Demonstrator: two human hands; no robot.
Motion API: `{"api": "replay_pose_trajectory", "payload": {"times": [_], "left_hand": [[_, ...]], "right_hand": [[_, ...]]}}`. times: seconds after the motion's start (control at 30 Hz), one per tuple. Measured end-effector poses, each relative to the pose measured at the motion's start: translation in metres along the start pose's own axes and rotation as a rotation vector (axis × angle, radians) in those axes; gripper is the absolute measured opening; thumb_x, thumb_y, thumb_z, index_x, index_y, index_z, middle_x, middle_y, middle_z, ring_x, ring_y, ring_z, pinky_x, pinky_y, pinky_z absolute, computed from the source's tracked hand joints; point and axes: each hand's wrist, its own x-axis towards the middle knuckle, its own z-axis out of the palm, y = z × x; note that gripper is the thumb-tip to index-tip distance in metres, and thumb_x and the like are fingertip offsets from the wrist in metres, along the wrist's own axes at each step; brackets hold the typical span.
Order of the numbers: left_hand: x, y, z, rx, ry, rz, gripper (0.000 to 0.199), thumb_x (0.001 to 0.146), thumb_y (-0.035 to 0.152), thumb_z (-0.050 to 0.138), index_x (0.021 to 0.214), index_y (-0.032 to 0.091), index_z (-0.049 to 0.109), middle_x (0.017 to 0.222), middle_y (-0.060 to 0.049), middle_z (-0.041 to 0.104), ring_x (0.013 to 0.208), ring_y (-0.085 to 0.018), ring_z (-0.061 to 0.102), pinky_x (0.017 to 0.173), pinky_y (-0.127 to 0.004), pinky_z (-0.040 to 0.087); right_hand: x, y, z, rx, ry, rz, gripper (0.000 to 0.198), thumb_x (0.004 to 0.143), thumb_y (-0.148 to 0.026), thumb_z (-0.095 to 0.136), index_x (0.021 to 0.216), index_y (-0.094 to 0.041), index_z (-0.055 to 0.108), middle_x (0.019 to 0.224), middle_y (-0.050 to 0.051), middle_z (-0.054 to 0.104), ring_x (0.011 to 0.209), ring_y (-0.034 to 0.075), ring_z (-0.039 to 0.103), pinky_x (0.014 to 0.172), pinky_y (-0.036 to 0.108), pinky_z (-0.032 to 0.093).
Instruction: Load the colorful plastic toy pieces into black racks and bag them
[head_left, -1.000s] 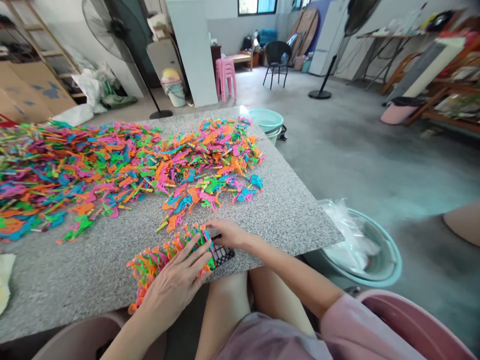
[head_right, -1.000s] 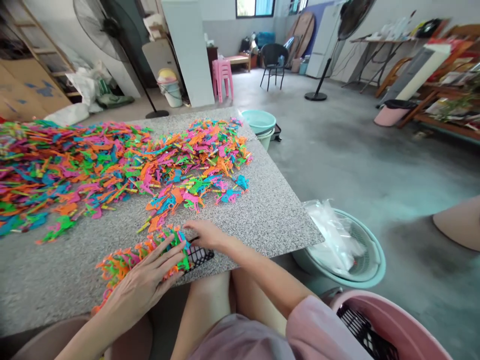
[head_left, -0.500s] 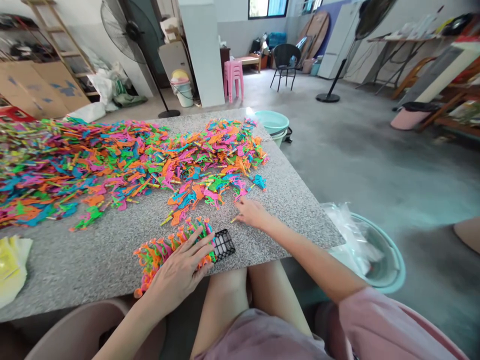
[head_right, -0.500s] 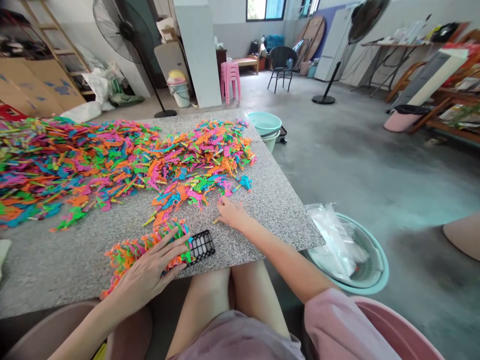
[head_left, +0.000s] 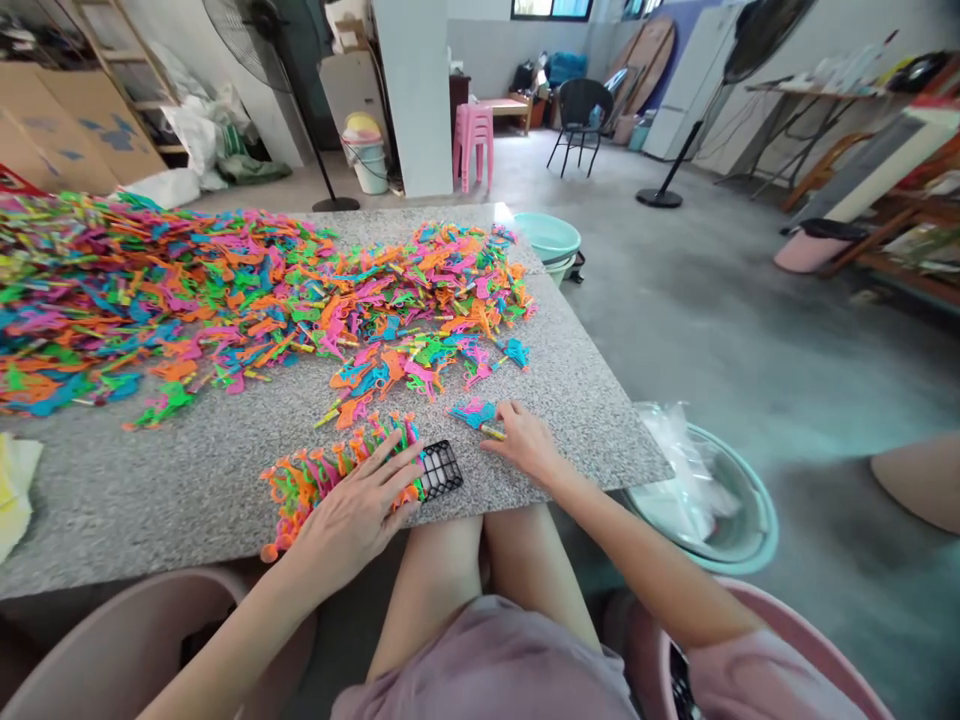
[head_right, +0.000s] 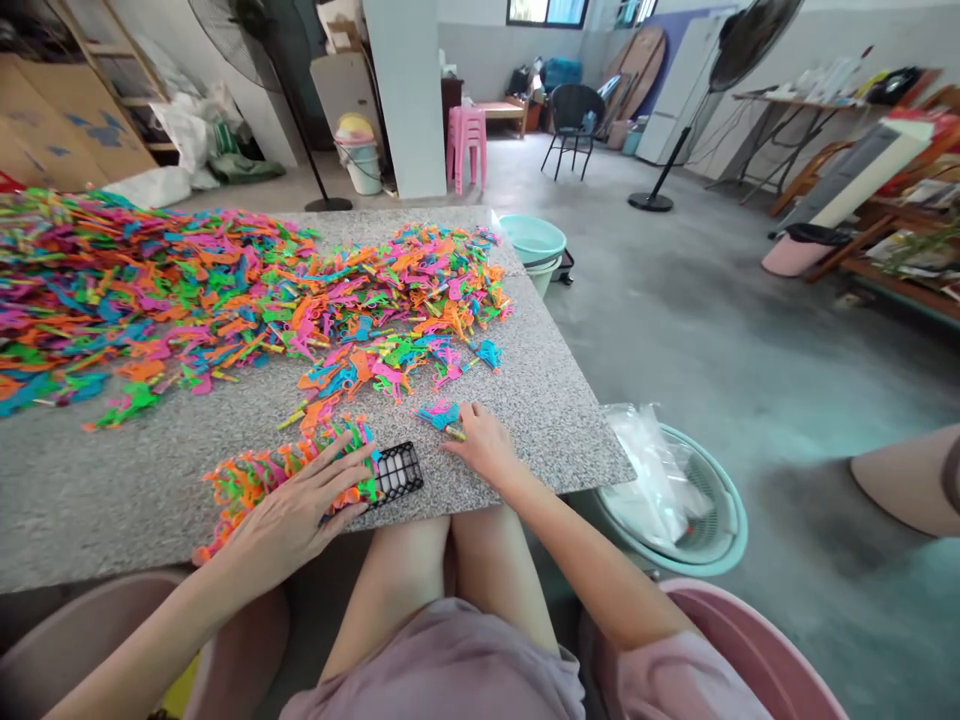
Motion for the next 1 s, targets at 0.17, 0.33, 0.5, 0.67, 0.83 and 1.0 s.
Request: {"api": "replay_pose_trajectory", "payload": {"times": [0.17, 0.33, 0.5, 0.67, 0.83, 1.0], "left_hand": [[0.000, 0.004, -0.003, -0.004, -0.024, -0.032, 0.032, 0.099, 0.030, 0.046, 0.128, 0.021, 0.055, 0.150, -0.004, 0.046, 0.148, -0.027, 0.021, 0.114, -0.046, 0.040], [0.002, 0.006, -0.005, -0.024, -0.052, -0.042, 0.031, 0.099, 0.029, 0.047, 0.128, 0.021, 0.055, 0.152, -0.004, 0.044, 0.149, -0.027, 0.018, 0.115, -0.047, 0.037], [0.003, 0.008, -0.006, -0.038, -0.056, -0.051, 0.031, 0.100, 0.026, 0.043, 0.128, 0.020, 0.055, 0.151, -0.004, 0.045, 0.150, -0.026, 0.016, 0.117, -0.047, 0.035], [0.005, 0.011, -0.008, -0.062, -0.053, -0.074, 0.031, 0.100, 0.025, 0.039, 0.127, 0.020, 0.054, 0.151, -0.003, 0.045, 0.150, -0.024, 0.017, 0.115, -0.045, 0.037], [0.005, 0.011, -0.006, -0.074, -0.052, -0.082, 0.033, 0.100, 0.023, 0.038, 0.129, 0.021, 0.053, 0.151, -0.004, 0.044, 0.150, -0.023, 0.015, 0.115, -0.045, 0.037], [0.004, 0.012, -0.005, -0.090, -0.056, -0.141, 0.044, 0.098, 0.022, 0.038, 0.142, 0.019, 0.040, 0.152, -0.007, 0.043, 0.149, -0.022, 0.020, 0.114, -0.043, 0.039]], "right_hand": [[0.029, -0.008, -0.009, 0.095, -0.359, 0.108, 0.022, 0.071, -0.028, 0.079, 0.070, -0.019, 0.059, 0.066, -0.001, 0.065, 0.064, 0.016, 0.065, 0.060, 0.023, 0.043], [-0.014, -0.003, -0.009, 0.249, -0.257, 0.043, 0.008, 0.080, -0.015, 0.062, 0.074, -0.018, 0.058, 0.062, -0.001, 0.065, 0.059, 0.014, 0.065, 0.058, 0.022, 0.042], [-0.045, -0.036, 0.007, 0.421, -0.140, 0.094, 0.007, 0.082, -0.024, 0.063, 0.082, -0.018, 0.059, 0.069, 0.001, 0.068, 0.059, 0.014, 0.065, 0.063, 0.024, 0.046], [-0.045, -0.074, 0.025, 0.463, -0.149, 0.018, 0.010, 0.076, -0.026, 0.069, 0.074, -0.019, 0.062, 0.070, 0.001, 0.068, 0.064, 0.016, 0.063, 0.061, 0.024, 0.045], [-0.039, -0.090, 0.033, 0.289, -0.192, -0.088, 0.011, 0.075, -0.017, 0.064, 0.086, -0.019, 0.066, 0.079, 0.003, 0.071, 0.072, 0.017, 0.065, 0.064, 0.024, 0.044], [-0.029, -0.105, 0.028, 0.085, -0.278, -0.126, 0.021, 0.078, -0.011, 0.057, 0.097, -0.015, 0.066, 0.091, 0.011, 0.073, 0.081, 0.022, 0.068, 0.069, 0.026, 0.045]]}}
